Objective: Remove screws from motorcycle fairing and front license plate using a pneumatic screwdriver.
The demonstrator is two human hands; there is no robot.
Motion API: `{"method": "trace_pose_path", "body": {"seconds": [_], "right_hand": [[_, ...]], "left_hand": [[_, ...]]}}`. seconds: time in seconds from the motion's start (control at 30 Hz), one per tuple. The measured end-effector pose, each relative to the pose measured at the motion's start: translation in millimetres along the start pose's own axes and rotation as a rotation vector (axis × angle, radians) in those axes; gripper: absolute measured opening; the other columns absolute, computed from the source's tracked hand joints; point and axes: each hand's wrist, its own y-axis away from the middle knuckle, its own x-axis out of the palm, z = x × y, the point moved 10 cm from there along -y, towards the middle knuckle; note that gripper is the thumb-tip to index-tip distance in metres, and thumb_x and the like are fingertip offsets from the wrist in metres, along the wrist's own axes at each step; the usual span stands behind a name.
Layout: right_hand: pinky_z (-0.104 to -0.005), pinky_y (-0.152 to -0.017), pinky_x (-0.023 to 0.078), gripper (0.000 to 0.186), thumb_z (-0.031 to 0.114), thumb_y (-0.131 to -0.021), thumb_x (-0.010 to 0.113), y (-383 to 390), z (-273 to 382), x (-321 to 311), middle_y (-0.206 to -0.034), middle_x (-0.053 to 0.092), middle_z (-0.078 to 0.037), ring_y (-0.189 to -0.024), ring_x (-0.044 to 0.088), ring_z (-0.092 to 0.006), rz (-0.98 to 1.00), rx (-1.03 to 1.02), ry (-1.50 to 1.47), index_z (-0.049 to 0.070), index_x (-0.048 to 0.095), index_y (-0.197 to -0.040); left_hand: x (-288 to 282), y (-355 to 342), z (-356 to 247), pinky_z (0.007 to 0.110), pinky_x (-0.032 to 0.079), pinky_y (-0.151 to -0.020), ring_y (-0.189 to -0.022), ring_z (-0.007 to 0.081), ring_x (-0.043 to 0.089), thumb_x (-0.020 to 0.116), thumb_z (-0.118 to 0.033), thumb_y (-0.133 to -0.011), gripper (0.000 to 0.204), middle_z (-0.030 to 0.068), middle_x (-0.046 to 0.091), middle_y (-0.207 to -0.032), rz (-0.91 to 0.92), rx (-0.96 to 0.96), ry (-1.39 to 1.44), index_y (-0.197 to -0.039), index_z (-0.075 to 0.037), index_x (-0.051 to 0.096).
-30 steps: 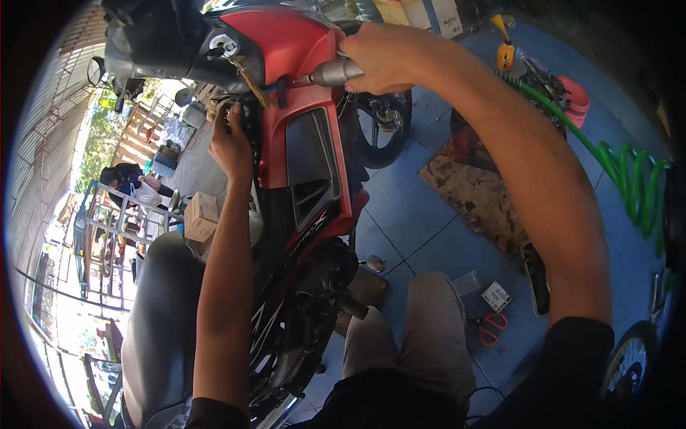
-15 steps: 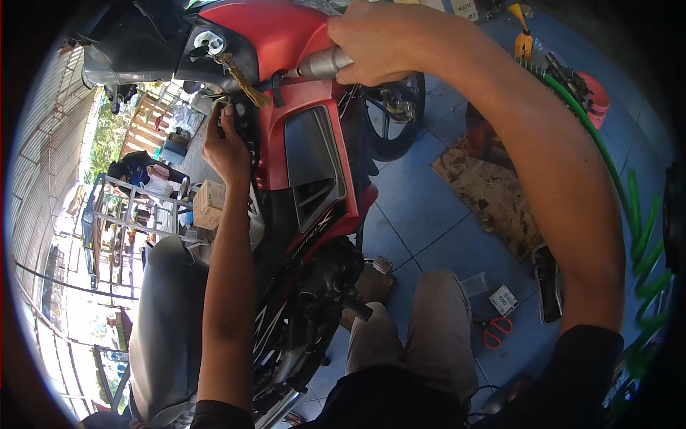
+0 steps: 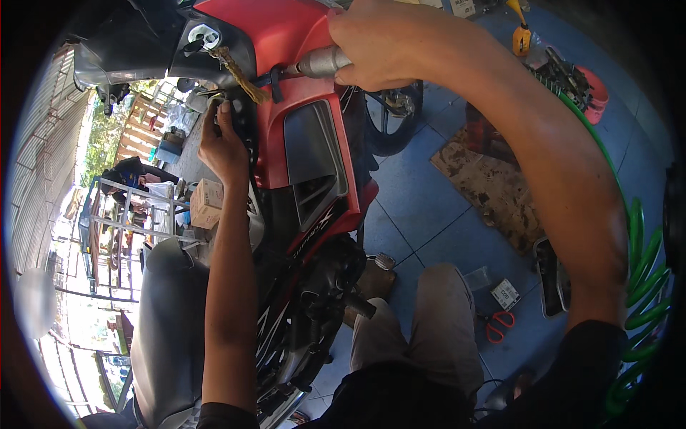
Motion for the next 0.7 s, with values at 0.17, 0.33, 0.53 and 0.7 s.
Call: {"method": "trace_pose_path", "body": {"seconds": [0.17, 0.33, 0.53, 0.7], "right_hand": [[-0.0478, -0.079, 0.057, 0.032, 0.017, -0.081, 0.061, -4, 2, 6, -0.1, 0.07, -0.028, -0.093, 0.07, -0.0397, 0.017, 0.007, 0.001, -0.008, 0.071, -0.098], [-0.0453, -0.069, 0.057, 0.037, 0.023, -0.085, 0.062, -20, 7, 11, -0.083, 0.071, -0.026, -0.077, 0.072, -0.0352, 0.106, -0.134, 0.176, -0.012, 0.07, -0.089], [-0.0409, -0.055, 0.055, 0.055, 0.041, -0.09, 0.063, -19, -11, 11, -0.071, 0.069, -0.022, -0.058, 0.069, -0.0296, 0.307, 0.063, -0.037, -0.013, 0.068, -0.082], [-0.0444, -0.074, 0.055, 0.048, 0.037, -0.088, 0.065, -25, 9, 11, -0.087, 0.071, -0.026, -0.081, 0.071, -0.0348, 0.073, -0.18, 0.1, -0.011, 0.071, -0.087]], "left_hand": [[-1, -1, -3, 0.039, 0.055, -0.076, -0.086, 0.0297, 0.073, 0.066, -0.039, -0.096, 0.045, 0.0214, 0.074, -0.099, -0.018, 0.033, 0.006, -0.117, 0.0, 0.071], [1, 0, -1, 0.039, 0.054, -0.077, -0.087, 0.0296, 0.073, 0.065, -0.039, -0.096, 0.045, 0.0207, 0.074, -0.098, -0.018, 0.04, -0.009, -0.117, 0.0, 0.071], [6, 2, -8, 0.04, 0.054, -0.077, -0.088, 0.031, 0.073, 0.063, -0.041, -0.097, 0.045, 0.0204, 0.074, -0.099, 0.002, 0.013, 0.008, -0.117, -0.002, 0.071], [1, -1, -6, 0.04, 0.055, -0.077, -0.088, 0.0311, 0.073, 0.063, -0.04, -0.098, 0.044, 0.0193, 0.074, -0.099, -0.013, 0.057, -0.057, -0.117, -0.002, 0.071]]}}
